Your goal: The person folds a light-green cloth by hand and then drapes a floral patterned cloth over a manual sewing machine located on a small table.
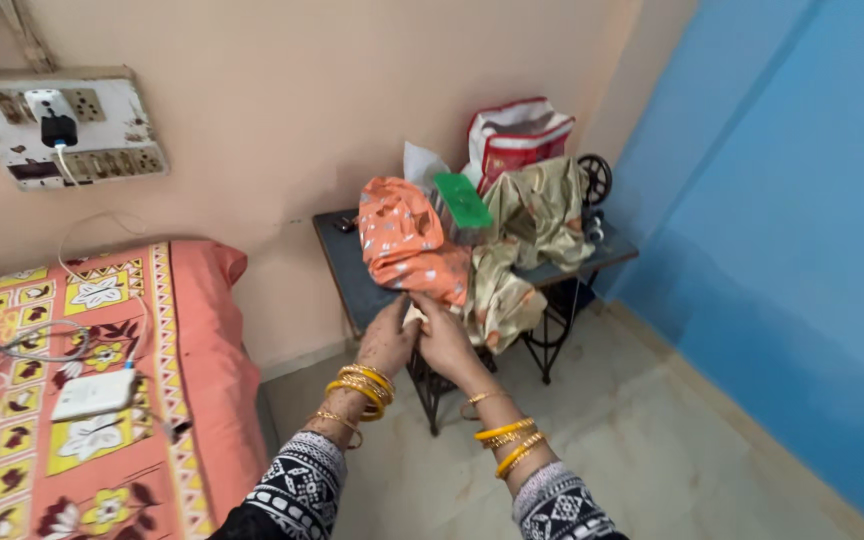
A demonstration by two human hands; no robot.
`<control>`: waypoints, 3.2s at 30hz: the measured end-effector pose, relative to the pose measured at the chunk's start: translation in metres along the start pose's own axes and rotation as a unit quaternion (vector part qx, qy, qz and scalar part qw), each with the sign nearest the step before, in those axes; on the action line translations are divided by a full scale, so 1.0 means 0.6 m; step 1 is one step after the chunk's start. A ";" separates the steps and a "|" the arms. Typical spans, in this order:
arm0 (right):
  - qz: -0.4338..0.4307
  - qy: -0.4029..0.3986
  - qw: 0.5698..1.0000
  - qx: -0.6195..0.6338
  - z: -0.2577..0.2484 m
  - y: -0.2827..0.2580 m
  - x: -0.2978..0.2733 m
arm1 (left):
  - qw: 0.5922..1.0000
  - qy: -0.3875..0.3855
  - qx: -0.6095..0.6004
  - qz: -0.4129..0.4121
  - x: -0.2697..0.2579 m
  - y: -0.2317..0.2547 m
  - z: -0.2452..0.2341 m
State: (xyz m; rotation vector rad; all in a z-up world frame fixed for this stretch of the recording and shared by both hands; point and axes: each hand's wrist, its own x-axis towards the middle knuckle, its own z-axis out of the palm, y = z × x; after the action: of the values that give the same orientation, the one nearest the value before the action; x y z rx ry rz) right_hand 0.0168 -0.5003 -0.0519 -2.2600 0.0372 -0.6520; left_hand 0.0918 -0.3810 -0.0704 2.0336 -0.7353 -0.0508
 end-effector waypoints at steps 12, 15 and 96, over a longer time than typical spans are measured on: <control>0.046 -0.065 0.997 0.018 -0.126 0.230 0.125 | 0.991 0.005 0.110 -0.073 0.145 0.094 0.135; 0.061 -0.070 0.996 -0.002 -0.111 0.295 0.154 | 0.986 0.023 0.078 -0.148 0.187 0.033 0.158; 0.294 -0.164 0.896 0.290 -0.146 0.815 0.422 | 0.832 -0.406 0.362 -0.110 0.535 -0.221 0.334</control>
State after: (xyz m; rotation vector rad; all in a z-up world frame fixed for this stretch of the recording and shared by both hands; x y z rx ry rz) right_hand 0.2792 -0.9599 -0.2266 -1.6175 0.3072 0.0568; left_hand 0.3550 -0.6509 -0.2079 2.8408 -1.1448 -0.9554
